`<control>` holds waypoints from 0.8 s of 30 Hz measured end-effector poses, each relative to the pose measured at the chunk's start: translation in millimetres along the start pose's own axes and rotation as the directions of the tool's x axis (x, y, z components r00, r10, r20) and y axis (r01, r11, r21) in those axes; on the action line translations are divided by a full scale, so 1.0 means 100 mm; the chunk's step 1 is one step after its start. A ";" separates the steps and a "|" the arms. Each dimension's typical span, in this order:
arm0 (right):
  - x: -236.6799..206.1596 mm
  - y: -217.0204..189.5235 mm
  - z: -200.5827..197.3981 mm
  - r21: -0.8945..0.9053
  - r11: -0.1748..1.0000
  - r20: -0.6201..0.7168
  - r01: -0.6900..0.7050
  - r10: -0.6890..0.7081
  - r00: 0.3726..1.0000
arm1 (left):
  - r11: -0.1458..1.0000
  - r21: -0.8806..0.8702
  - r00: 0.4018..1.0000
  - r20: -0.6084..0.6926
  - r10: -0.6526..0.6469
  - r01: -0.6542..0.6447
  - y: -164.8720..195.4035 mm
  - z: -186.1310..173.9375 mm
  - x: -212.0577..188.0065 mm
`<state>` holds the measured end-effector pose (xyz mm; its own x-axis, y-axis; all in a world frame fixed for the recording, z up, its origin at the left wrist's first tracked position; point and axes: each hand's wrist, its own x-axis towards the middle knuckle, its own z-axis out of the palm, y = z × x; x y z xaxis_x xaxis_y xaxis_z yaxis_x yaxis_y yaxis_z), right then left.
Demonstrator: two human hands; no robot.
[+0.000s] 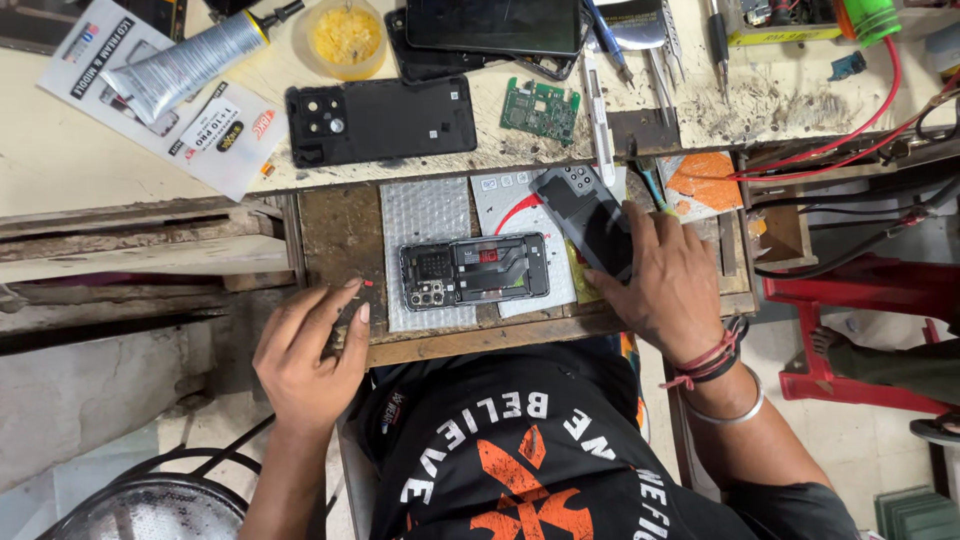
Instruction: The person repairs a disassembled smartphone at a cluttered workbench. They use a screwdriver on the phone's internal components, apply adhesive from a yellow glue tube onto the phone body, press a back cover onto the phone, and wrap rubber bands around the assembled phone to hold it while the adhesive sets.
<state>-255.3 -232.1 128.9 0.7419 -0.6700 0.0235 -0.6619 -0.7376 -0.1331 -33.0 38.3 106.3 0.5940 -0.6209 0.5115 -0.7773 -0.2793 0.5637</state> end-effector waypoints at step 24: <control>-0.71 0.17 0.06 0.894 -0.074 0.309 -0.442 -0.612 0.728 | 0.120 -0.814 0.784 0.580 0.222 0.569 0.51 0.26 -0.21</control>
<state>-318.3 -196.2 118.8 0.9781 -0.0108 -0.2080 -0.1838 0.4254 -0.8861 -90.7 18.0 107.3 0.1728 -0.9736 0.1494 0.4126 0.2093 0.8865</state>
